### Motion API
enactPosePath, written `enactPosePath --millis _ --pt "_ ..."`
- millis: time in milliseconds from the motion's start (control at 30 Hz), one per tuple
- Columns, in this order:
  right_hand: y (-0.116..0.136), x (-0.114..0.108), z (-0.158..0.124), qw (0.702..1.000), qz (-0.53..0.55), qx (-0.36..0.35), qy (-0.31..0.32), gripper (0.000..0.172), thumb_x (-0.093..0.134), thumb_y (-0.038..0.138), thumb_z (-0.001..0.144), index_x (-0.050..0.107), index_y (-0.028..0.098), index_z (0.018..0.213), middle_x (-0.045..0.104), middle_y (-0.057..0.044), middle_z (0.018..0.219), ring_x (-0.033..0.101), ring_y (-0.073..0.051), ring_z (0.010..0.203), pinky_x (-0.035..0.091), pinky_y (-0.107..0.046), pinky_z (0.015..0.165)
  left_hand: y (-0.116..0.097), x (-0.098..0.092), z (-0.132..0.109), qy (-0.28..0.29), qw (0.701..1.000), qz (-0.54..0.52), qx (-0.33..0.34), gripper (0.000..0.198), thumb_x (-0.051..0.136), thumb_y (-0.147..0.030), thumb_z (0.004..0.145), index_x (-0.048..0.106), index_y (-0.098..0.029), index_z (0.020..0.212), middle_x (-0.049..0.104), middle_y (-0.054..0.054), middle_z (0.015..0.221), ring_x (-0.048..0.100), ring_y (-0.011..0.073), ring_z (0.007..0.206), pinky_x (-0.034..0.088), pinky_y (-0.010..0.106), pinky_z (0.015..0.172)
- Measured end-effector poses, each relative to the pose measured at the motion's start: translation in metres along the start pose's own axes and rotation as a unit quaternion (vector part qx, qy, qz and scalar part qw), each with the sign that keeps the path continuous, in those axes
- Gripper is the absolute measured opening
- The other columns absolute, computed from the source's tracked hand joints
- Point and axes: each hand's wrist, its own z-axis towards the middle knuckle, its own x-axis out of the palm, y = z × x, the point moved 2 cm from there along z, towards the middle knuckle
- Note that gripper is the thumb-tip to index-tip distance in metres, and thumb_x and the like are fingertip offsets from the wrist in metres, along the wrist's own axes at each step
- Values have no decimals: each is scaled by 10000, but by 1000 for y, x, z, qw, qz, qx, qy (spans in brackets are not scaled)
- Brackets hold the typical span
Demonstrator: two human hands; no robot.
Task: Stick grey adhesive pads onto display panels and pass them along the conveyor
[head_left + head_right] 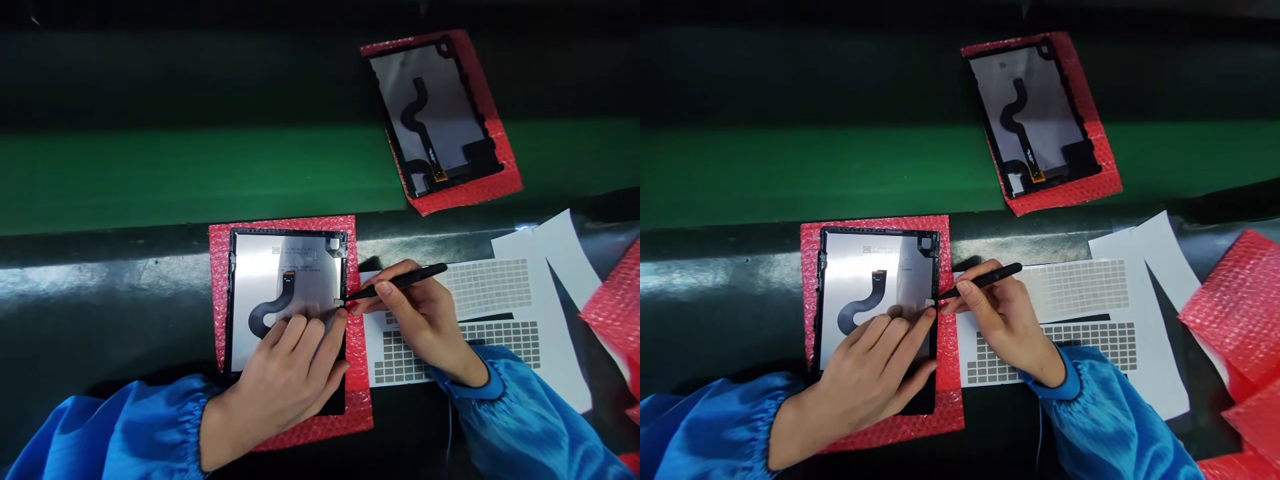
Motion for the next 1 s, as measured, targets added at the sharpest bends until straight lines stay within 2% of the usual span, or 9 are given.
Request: enactPosePath --millis 333,533,633,767,867,1000 --pt "1 0 3 1000 -17 10 -1 123 639 345 1042 635 226 1012 801 -15 781 822 -180 736 691 -269 683 -2 1 4 20 1000 11 -10 639 562 -408 1001 510 1 1489 640 113 1033 586 269 929 490 394 775" --pt "5 -1 1 999 28 18 -38 155 673 392 1013 652 238 1009 805 -24 798 819 -206 710 713 -323 673 -2 0 4 16 1000 5 -13 645 576 -408 989 516 2 1484 648 127 1059 601 281 958 512 393 773" --pt "14 -11 -7 997 23 6 -79 155 687 410 1000 683 258 1027 801 -43 827 821 -243 725 719 -376 671 -2 -1 4 11 1000 1 -17 659 570 -410 992 507 35 1475 659 148 1080 613 285 973 536 392 783" --pt "22 -30 -17 991 -25 -25 -125 138 701 381 992 723 282 1086 801 -68 917 818 -259 757 715 -403 679 -1 -2 7 7 1000 -3 -18 634 582 -391 989 531 45 1446 673 142 1034 635 278 933 551 381 716" --pt "15 -41 -20 993 -49 -9 -111 138 703 368 992 727 269 1085 811 -72 933 822 -263 785 712 -407 707 -1 -4 12 -11 1000 -8 -22 580 574 -383 993 587 42 1388 686 162 1048 645 288 951 554 382 709" --pt "3 -49 -20 995 -62 7 -78 148 704 374 992 701 246 1066 806 -49 835 817 -251 751 704 -387 677 -11 -7 19 -20 1000 7 -3 508 566 -371 1004 638 -3 1345 692 191 1187 630 317 1040 539 415 815"
